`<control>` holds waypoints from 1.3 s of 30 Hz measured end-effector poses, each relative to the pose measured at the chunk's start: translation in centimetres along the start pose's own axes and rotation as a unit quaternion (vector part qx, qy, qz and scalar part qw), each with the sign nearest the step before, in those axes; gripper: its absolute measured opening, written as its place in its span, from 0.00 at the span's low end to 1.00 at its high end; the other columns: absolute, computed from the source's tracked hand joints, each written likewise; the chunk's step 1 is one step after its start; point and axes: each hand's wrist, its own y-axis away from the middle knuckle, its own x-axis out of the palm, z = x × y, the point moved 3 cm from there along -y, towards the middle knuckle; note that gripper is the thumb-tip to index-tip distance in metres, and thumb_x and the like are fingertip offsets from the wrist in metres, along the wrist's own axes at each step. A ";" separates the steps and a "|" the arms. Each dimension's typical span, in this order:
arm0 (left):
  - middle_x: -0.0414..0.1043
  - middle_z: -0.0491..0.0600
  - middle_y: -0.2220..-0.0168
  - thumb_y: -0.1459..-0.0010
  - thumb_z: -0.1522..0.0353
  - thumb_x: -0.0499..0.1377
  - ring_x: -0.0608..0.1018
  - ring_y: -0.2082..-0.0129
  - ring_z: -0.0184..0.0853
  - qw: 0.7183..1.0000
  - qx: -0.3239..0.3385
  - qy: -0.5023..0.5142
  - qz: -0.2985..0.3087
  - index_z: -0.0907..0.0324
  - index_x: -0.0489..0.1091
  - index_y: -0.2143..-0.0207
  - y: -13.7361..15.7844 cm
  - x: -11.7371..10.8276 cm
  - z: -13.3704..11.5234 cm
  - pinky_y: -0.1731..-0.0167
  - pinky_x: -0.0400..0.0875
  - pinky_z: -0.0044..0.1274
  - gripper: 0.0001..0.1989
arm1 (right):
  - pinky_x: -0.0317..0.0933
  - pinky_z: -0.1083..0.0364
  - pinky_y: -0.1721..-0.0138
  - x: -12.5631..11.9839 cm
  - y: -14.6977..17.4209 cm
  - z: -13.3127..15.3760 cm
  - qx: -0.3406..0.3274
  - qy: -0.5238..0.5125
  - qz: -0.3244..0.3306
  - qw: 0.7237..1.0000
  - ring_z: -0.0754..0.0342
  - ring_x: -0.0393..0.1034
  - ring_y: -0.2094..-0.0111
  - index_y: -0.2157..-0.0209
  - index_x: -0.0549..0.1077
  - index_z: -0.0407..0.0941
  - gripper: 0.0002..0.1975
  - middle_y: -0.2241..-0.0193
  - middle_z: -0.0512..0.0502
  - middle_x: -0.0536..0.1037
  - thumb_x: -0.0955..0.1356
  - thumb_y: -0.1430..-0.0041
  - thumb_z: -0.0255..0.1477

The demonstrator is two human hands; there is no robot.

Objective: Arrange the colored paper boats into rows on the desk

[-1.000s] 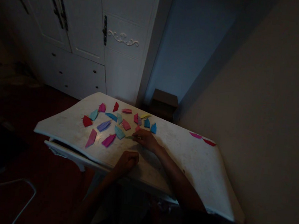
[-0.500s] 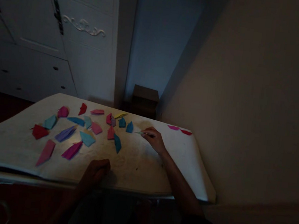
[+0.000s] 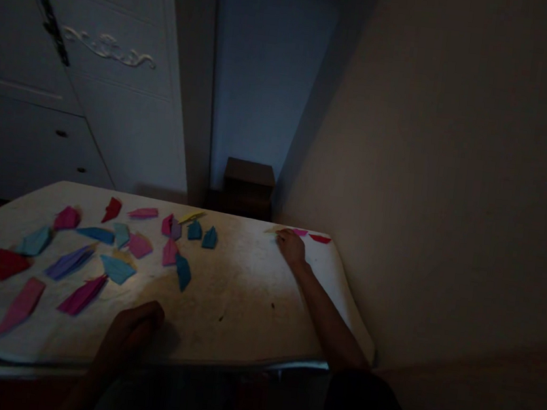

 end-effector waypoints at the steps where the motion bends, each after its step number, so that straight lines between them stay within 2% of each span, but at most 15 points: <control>1: 0.60 0.43 0.85 0.55 0.66 0.47 0.66 0.83 0.32 1.000 -0.001 -0.002 -0.003 0.56 0.61 0.83 0.0 0.0 -0.1 0.81 0.58 0.22 0.09 | 0.64 0.54 0.51 0.4 -0.3 0.4 0.002 0.024 0.010 1.000 0.51 0.71 0.53 0.55 0.78 0.46 0.14 0.54 0.45 0.78 0.63 0.38 0.26; 6: 0.61 0.42 0.85 0.52 0.65 0.47 0.66 0.84 0.31 1.000 -0.011 -0.002 -0.011 0.56 0.62 0.82 0.0 0.0 -0.1 0.82 0.59 0.22 0.11 | 0.63 0.54 0.55 2.2 -1.1 2.0 0.012 0.122 0.035 0.992 0.48 0.68 0.51 0.53 0.77 0.46 0.17 0.52 0.43 0.77 0.60 0.36 0.24; 12: 0.61 0.42 0.85 0.53 0.67 0.47 0.66 0.84 0.31 1.000 0.003 -0.018 -0.011 0.56 0.63 0.82 -0.1 0.1 -0.1 0.82 0.59 0.21 0.10 | 0.58 0.52 0.49 2.8 -0.8 2.2 0.001 0.185 0.045 0.982 0.47 0.67 0.51 0.54 0.76 0.41 0.18 0.53 0.38 0.78 0.58 0.36 0.23; 16: 0.62 0.42 0.85 0.53 0.67 0.47 0.67 0.84 0.31 1.000 0.014 -0.022 -0.008 0.56 0.63 0.82 0.0 0.2 0.3 0.82 0.59 0.21 0.10 | 0.53 0.51 0.44 2.5 -0.3 2.2 -0.019 0.208 0.050 0.977 0.48 0.66 0.49 0.46 0.71 0.40 0.20 0.47 0.38 0.74 0.57 0.35 0.23; 19: 0.61 0.42 0.85 0.52 0.67 0.47 0.67 0.84 0.31 0.999 0.021 -0.021 -0.017 0.56 0.63 0.82 0.1 0.1 0.6 0.82 0.59 0.21 0.10 | 0.55 0.49 0.47 2.5 0.2 2.3 -0.016 0.218 0.043 0.975 0.46 0.66 0.49 0.42 0.66 0.39 0.22 0.45 0.36 0.72 0.55 0.34 0.24; 23: 0.62 0.42 0.85 0.52 0.67 0.47 0.67 0.83 0.31 0.999 0.023 -0.015 -0.016 0.56 0.62 0.82 0.1 0.1 0.4 0.82 0.60 0.21 0.10 | 0.59 0.48 0.52 2.7 0.6 2.7 -0.006 0.220 0.031 0.975 0.44 0.65 0.50 0.41 0.65 0.38 0.22 0.45 0.34 0.71 0.55 0.34 0.25; 27: 0.62 0.42 0.85 0.53 0.67 0.47 0.68 0.84 0.31 1.000 0.018 -0.019 -0.006 0.57 0.63 0.82 0.0 0.0 0.1 0.82 0.60 0.21 0.10 | 0.58 0.49 0.51 2.9 0.8 2.7 0.009 0.214 0.018 0.977 0.45 0.64 0.49 0.42 0.67 0.41 0.21 0.43 0.36 0.69 0.56 0.33 0.28; 30: 0.63 0.42 0.85 0.52 0.67 0.47 0.68 0.84 0.31 0.999 0.022 -0.022 -0.012 0.57 0.63 0.82 0.0 -0.1 0.2 0.81 0.60 0.21 0.10 | 0.55 0.48 0.48 2.6 0.7 2.1 0.030 0.208 0.001 0.978 0.45 0.61 0.45 0.40 0.65 0.43 0.22 0.40 0.38 0.66 0.57 0.32 0.33; 33: 0.63 0.42 0.84 0.52 0.67 0.47 0.68 0.83 0.31 1.000 0.019 -0.022 -0.002 0.57 0.63 0.82 0.1 0.0 0.4 0.81 0.60 0.21 0.10 | 0.54 0.45 0.47 2.1 0.6 0.8 0.075 0.206 -0.018 0.975 0.41 0.58 0.43 0.40 0.63 0.41 0.25 0.39 0.34 0.63 0.57 0.33 0.37; 35: 0.62 0.42 0.84 0.52 0.67 0.47 0.67 0.83 0.31 1.000 0.010 -0.021 0.004 0.57 0.63 0.81 0.2 0.0 0.4 0.81 0.60 0.21 0.10 | 0.55 0.44 0.48 1.8 0.6 -0.4 0.107 0.204 -0.023 0.973 0.40 0.59 0.44 0.40 0.64 0.41 0.25 0.40 0.32 0.64 0.57 0.33 0.38; 39: 0.61 0.42 0.85 0.52 0.65 0.47 0.67 0.83 0.31 1.000 -0.012 -0.025 -0.001 0.56 0.63 0.82 0.1 0.0 0.5 0.81 0.60 0.21 0.10 | 0.56 0.45 0.48 1.8 0.8 -2.1 0.135 0.193 -0.012 0.972 0.42 0.60 0.44 0.42 0.66 0.46 0.24 0.42 0.36 0.66 0.56 0.32 0.42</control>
